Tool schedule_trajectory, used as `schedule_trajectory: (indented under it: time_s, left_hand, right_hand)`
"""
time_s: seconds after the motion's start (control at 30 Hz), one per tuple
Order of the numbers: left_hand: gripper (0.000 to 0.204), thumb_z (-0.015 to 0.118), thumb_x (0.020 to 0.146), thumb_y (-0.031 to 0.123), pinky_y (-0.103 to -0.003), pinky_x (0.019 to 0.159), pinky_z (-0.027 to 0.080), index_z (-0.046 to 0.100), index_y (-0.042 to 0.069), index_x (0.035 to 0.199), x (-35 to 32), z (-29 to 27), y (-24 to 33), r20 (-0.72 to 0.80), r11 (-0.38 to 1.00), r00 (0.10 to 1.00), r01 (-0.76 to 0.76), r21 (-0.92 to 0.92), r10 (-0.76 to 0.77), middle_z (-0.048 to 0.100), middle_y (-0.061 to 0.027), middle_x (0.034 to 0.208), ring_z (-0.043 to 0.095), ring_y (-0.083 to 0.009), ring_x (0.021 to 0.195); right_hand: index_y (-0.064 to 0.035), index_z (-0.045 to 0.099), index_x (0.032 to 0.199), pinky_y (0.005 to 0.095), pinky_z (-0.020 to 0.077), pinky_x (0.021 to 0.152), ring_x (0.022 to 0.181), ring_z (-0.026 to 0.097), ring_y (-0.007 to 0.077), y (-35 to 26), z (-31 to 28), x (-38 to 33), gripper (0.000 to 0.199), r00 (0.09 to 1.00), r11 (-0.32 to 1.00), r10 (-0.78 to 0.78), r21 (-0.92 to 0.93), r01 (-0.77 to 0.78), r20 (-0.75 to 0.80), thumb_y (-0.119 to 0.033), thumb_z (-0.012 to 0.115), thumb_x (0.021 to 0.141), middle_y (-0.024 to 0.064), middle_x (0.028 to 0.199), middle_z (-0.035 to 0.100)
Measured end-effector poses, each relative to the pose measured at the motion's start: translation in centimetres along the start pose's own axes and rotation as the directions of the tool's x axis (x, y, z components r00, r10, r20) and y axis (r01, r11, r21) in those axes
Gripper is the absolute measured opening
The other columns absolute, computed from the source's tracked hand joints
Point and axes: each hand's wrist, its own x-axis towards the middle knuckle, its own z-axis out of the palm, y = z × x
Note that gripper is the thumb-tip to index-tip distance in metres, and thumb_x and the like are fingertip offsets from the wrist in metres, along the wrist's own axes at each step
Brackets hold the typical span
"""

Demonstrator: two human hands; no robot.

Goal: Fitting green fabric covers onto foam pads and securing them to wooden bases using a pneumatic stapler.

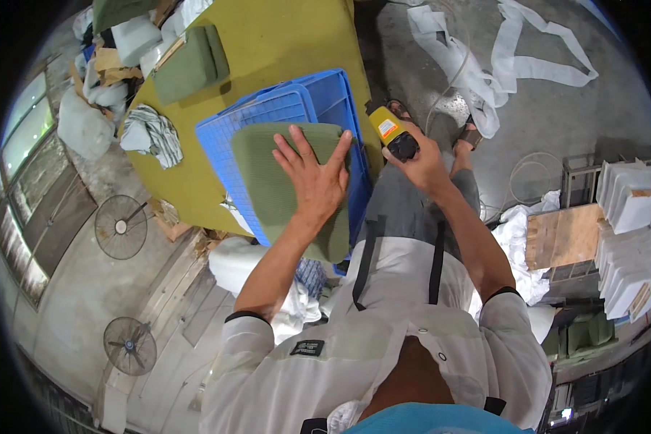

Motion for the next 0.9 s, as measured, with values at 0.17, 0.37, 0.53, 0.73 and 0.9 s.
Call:
schedule_trajectory:
  time_s: [0.17,0.37,0.53,0.73,0.9]
  left_hand:
    - [0.069,0.065,0.088,0.021,-0.078,0.109,0.007,0.041,0.031,0.152,-0.2,0.6,-1.1,0.018,0.996,0.995,-0.094,-0.011,0.094,-0.002,-0.0356,0.161,-0.002,-0.0671,0.141]
    - [0.082,0.06,0.092,0.023,-0.078,0.108,0.005,0.015,0.017,0.161,-0.5,1.6,-1.4,-0.03,0.996,0.996,-0.083,-0.025,0.083,-0.005,-0.0343,0.161,-0.004,-0.0658,0.142]
    - [0.078,0.06,0.092,0.022,-0.079,0.108,0.005,0.021,0.02,0.16,-0.4,1.3,-1.2,0.008,0.998,0.999,-0.05,-0.042,0.051,-0.004,-0.0341,0.162,-0.004,-0.0655,0.143]
    - [0.067,0.063,0.09,0.018,-0.078,0.108,0.007,0.041,0.028,0.153,-0.5,1.0,-1.5,0.021,0.996,0.997,-0.08,-0.038,0.08,-0.003,-0.0345,0.162,-0.004,-0.0656,0.143]
    - [0.062,0.064,0.089,0.014,-0.078,0.108,0.009,0.05,0.032,0.147,-0.5,0.4,-0.9,0.03,0.996,0.996,-0.09,-0.012,0.09,-0.001,-0.036,0.161,-0.004,-0.0654,0.143]
  right_hand:
    - [-0.0071,0.06,0.129,0.0393,0.0467,0.094,0.116,0.059,0.0364,-1.7,0.7,-0.1,0.064,0.995,0.993,-0.103,-0.06,0.103,-0.006,-0.025,0.086,0.073,0.0244,0.122,0.064]
    - [0.0039,0.048,0.138,0.0327,0.052,0.091,0.109,0.066,0.0204,-4.6,5.8,-0.8,0.075,0.997,0.979,-0.067,0.192,0.075,-0.045,-0.018,0.085,0.077,0.0194,0.116,0.068]
    - [-0.004,0.055,0.127,0.0413,0.0531,0.086,0.104,0.067,0.0388,-5.3,6.7,-0.6,0.057,0.984,0.954,-0.12,0.259,0.152,-0.136,-0.012,0.074,0.075,0.0223,0.109,0.068]
    - [0.0027,0.062,0.113,0.0414,0.0537,0.077,0.089,0.071,0.0385,-4.0,6.1,0.7,0.046,0.993,0.97,0.046,0.232,-0.069,0.105,-0.027,0.074,0.079,0.0239,0.093,0.07]
    - [0.0035,0.063,0.114,0.0421,0.0533,0.078,0.089,0.07,0.0378,-3.2,6.8,1.2,0.049,0.997,0.97,0.04,0.239,-0.053,0.06,-0.032,0.073,0.081,0.0247,0.093,0.07]
